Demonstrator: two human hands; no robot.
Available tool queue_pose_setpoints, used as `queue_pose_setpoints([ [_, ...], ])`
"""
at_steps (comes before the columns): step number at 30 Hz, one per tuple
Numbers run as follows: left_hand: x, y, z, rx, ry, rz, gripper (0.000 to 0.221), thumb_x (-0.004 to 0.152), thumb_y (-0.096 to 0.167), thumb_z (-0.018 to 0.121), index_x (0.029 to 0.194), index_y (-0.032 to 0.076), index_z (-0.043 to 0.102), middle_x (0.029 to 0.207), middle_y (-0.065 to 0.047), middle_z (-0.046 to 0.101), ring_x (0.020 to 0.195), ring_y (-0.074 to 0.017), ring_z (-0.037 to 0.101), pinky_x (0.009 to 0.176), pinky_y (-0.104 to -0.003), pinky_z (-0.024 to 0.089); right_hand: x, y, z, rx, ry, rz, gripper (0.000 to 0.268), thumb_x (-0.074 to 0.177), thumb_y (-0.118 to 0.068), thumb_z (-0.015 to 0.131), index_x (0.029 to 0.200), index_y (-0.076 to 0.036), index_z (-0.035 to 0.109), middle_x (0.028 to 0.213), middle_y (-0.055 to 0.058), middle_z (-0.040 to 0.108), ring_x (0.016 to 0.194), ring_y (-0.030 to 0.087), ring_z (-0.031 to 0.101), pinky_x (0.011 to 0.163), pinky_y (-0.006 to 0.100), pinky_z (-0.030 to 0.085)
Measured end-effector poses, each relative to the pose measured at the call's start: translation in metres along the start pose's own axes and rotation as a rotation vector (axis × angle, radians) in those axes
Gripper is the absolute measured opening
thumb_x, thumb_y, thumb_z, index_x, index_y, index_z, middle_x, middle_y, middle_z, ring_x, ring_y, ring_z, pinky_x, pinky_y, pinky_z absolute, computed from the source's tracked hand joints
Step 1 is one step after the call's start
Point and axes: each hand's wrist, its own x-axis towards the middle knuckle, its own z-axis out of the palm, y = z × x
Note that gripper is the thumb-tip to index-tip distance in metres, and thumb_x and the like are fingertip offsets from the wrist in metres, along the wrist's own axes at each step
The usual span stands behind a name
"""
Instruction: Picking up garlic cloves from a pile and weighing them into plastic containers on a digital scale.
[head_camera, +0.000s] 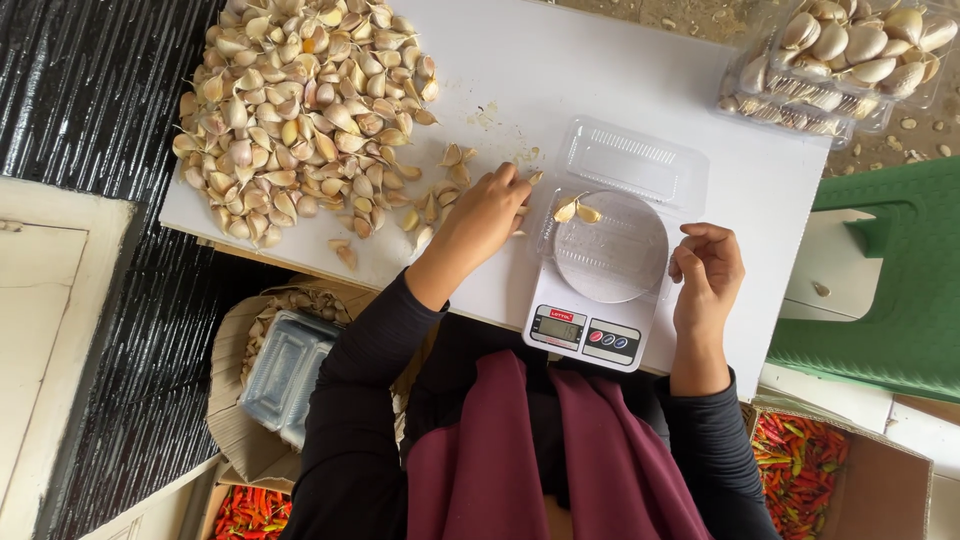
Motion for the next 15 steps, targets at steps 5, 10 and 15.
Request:
queue_pose_setpoints([
  [5, 0.0, 0.013, -0.019, -0.084, 0.044, -0.026, 0.03, 0.075, 0.005, 0.079, 0.092, 0.007, 0.054, 0.097, -0.012, 0.054, 0.085, -0.0406, 0.069, 0.069, -0.047, 0.061, 0.0, 0.002, -0.001, 0.006, 0.0, 0.008, 0.022, 0.092, 0.002, 0.055, 0.113, 0.003, 0.06, 0.075, 0.009, 0.049, 0.063, 0.014, 0.051, 0.055, 0.026, 0.038],
  [10, 0.003, 0.015, -0.017, -0.12, 0.143, -0.011, 0.027, 0.073, 0.002, 0.074, 0.089, 0.008, 0.052, 0.098, -0.012, 0.052, 0.083, -0.0422, 0.069, 0.07, -0.048, 0.061, 0.0, 0.003, -0.001, -0.006, -0.001, 0.004, 0.021, 0.092, 0.002, 0.056, 0.113, 0.004, 0.059, 0.075, 0.009, 0.049, 0.063, 0.014, 0.051, 0.056, 0.026, 0.039],
  [15, 0.019, 0.022, -0.005, -0.168, 0.205, -0.025, 0.028, 0.074, -0.004, 0.073, 0.089, 0.007, 0.052, 0.097, -0.012, 0.05, 0.086, -0.0438, 0.069, 0.07, -0.045, 0.062, 0.0, 0.002, 0.001, -0.005, -0.009, -0.001, 0.02, 0.093, 0.003, 0.055, 0.113, 0.004, 0.059, 0.076, 0.01, 0.049, 0.064, 0.015, 0.052, 0.056, 0.026, 0.04],
])
